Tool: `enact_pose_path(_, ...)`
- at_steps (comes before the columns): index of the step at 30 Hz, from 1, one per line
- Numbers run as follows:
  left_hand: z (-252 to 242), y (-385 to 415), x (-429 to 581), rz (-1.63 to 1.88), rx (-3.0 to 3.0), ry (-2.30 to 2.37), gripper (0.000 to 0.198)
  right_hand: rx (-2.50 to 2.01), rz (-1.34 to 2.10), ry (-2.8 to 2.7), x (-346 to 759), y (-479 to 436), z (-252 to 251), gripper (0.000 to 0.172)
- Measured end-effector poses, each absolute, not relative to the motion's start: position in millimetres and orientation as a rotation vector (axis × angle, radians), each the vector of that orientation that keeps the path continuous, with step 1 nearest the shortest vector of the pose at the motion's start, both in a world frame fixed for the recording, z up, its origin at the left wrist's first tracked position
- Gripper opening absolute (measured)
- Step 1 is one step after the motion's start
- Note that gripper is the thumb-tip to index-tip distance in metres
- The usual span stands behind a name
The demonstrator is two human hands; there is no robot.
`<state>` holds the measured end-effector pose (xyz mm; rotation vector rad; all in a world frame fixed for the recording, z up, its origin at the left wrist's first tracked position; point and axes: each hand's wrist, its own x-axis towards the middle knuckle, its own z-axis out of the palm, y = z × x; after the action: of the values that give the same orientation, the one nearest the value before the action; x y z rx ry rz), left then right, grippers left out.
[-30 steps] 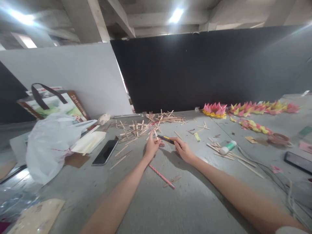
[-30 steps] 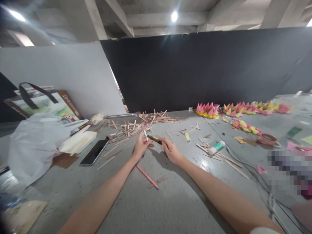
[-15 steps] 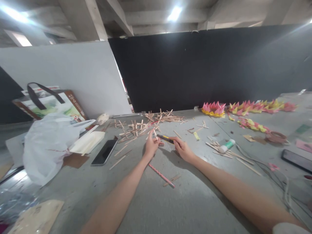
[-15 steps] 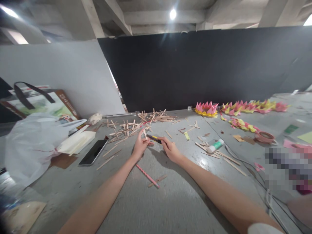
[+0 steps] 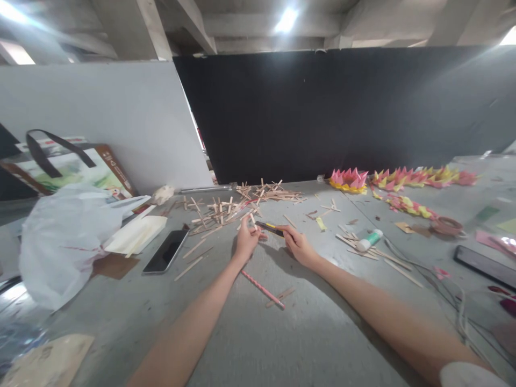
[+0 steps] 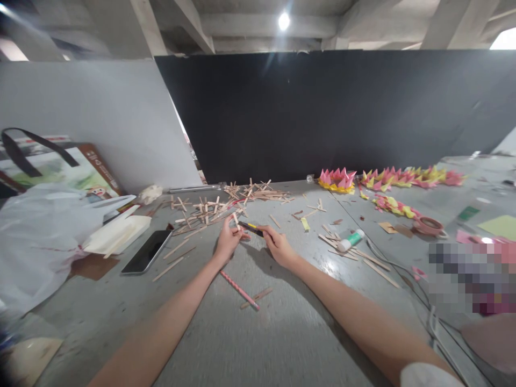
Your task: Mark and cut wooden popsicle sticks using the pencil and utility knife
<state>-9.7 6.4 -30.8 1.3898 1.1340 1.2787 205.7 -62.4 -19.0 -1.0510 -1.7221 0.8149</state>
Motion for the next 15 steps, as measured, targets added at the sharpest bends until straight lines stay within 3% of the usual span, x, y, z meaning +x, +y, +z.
enact_pose_path(15,-24.2,5.3,-11.5,1.279,1.454,1.092,0.074,-1.051,0.807,-1.717,204.2,-62.0,-17.2,0.05)
